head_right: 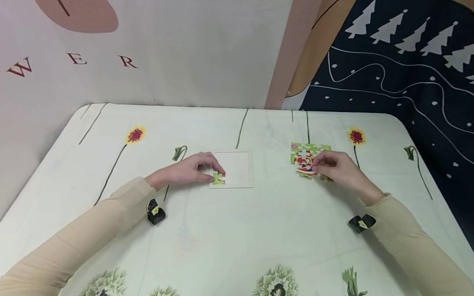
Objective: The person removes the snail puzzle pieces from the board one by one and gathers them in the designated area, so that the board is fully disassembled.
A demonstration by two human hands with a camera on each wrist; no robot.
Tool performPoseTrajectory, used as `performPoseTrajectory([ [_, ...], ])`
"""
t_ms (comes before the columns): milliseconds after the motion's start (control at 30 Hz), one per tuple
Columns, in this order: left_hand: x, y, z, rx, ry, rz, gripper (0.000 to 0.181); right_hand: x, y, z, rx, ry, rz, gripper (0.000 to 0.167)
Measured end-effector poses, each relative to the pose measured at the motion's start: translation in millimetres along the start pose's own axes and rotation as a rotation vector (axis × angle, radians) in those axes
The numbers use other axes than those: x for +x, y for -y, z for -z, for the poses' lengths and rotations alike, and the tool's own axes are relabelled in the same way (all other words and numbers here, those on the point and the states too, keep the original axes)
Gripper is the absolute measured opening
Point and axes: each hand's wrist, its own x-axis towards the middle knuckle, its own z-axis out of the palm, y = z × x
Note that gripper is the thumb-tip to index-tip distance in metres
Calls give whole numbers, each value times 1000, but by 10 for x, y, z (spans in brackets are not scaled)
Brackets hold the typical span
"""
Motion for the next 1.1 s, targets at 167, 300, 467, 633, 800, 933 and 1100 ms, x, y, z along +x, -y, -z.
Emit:
performPoseTrajectory([
  [167, -2, -11, 0, -6, -3, 3, 27, 7, -33, 34, -21, 28, -26, 18],
  [300, -5, -20, 4, -7, -3, 9, 27, 25, -56, 53, -42, 59, -48, 18],
  [467, -6, -25, 3, -6, -1, 8, 27, 49, -87, 63, -67, 74, -27, 16],
  [633, -8, -30, 4, 0, 1, 7, 27, 59, -85, 50, -123, 52, 1, 12],
  [800, -8, -34, 5, -4, 4, 15, 26, 64, -77, 29, -155, 31, 23, 10],
  [933, -6, -29, 3, -2, 3, 9, 26, 73, -88, 19, -157, 38, -1, 11],
  [1100, -11, -29, 2, -6, 2, 12, 26, 82, -94, 11, -168, 44, -8, 11],
])
